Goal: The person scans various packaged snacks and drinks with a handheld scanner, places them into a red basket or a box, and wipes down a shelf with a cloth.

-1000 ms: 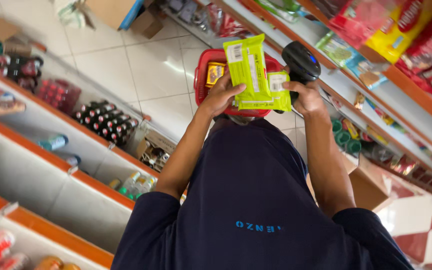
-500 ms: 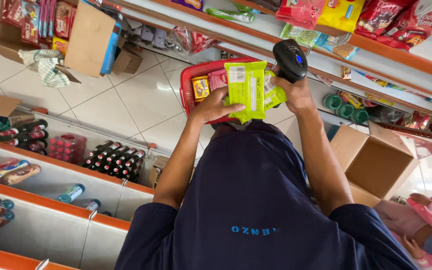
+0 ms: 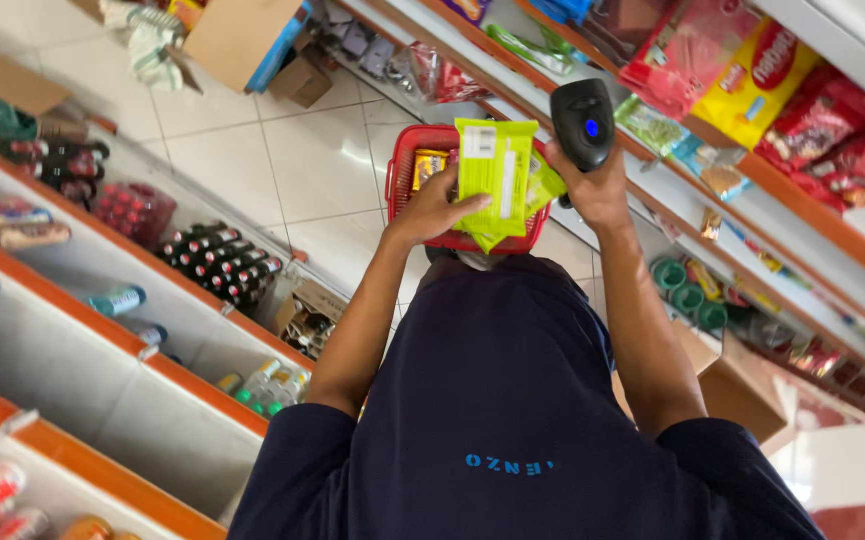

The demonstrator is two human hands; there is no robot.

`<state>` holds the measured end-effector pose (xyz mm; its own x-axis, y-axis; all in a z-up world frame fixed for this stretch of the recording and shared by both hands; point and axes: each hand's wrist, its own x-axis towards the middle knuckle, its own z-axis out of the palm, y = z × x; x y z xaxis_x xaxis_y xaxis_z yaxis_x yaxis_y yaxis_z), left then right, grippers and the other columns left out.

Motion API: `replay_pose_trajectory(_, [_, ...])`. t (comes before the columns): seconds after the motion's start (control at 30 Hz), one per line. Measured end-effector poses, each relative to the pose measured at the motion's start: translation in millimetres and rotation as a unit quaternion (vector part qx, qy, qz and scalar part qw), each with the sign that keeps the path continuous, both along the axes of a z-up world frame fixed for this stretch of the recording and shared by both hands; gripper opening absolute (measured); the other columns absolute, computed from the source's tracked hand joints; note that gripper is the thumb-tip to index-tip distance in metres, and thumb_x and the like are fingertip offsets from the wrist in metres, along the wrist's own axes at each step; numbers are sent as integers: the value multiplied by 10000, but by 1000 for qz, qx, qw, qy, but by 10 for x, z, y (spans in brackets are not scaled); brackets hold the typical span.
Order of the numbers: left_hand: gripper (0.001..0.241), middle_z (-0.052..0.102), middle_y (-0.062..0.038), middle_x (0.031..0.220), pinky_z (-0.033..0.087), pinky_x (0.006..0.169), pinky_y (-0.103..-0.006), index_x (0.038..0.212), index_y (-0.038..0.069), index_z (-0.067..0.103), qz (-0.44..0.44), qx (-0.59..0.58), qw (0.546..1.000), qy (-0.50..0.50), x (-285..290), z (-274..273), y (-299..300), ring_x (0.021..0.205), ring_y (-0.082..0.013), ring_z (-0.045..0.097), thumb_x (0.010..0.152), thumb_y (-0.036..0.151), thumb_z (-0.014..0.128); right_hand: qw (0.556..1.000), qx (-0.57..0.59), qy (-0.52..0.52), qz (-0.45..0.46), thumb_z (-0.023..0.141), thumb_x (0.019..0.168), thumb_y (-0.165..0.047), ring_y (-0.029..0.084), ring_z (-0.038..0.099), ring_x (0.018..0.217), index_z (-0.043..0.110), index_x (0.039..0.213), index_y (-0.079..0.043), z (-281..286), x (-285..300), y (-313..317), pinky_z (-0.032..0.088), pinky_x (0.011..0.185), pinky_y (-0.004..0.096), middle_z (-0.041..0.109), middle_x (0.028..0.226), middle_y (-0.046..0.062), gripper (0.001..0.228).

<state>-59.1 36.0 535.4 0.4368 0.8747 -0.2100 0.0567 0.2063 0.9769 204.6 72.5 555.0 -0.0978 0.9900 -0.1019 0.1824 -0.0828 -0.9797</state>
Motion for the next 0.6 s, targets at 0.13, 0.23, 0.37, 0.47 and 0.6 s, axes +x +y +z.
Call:
replay_pose_trajectory(0.13, [696, 690, -123, 1289, 519, 1022, -356, 1465, 25, 472, 115, 51, 987, 98, -139, 0, -42, 1183, -201, 659, 877, 195, 803, 978, 81, -151, 118, 840, 920, -173, 110, 629, 787, 668, 1120, -3, 344, 38, 116, 541, 771, 319, 708, 898, 59, 314])
replay_pose_trajectory(0.23, [733, 648, -137, 1352, 570, 1027, -368, 1483, 32, 436, 156, 19, 985, 65, -199, -36, -77, 1227, -225, 679, 873, 155, 823, 956, 39, -155, 244, 846, 844, -192, 151, 648, 810, 703, 1158, -38, 545, -39, 171, 555, 769, 339, 742, 924, 98, 378])
replay_pose_trajectory(0.37, [859, 485, -162, 1525, 521, 1092, -405, 1587, 38, 293, 170, 29, 985, -2, -245, -76, -106, 1386, -273, 563, 902, 92, 808, 935, 118, -148, 301, 866, 821, -209, 201, 720, 919, 661, 1257, -18, 709, -190, 276, 553, 797, 373, 738, 1033, 146, 518])
replay_pose_trajectory(0.47, [990, 347, -162, 1608, 500, 1102, -434, 1614, 52, 158, 171, 41, 984, 16, -252, -88, -184, 1417, -303, 499, 881, 83, 822, 911, 60, -204, 353, 873, 822, -232, 219, 731, 846, 691, 1215, -40, 785, -225, 337, 563, 774, 387, 762, 991, 151, 474])
replay_pose_trajectory(0.6, [1053, 411, -176, 1594, 478, 1126, -440, 1628, 62, 142, 174, 77, 980, 51, -282, -16, -255, 1382, -321, 533, 844, 86, 845, 903, 57, -176, 387, 811, 836, -178, 240, 720, 764, 690, 1166, -25, 899, -222, 432, 561, 723, 387, 743, 895, 145, 383])
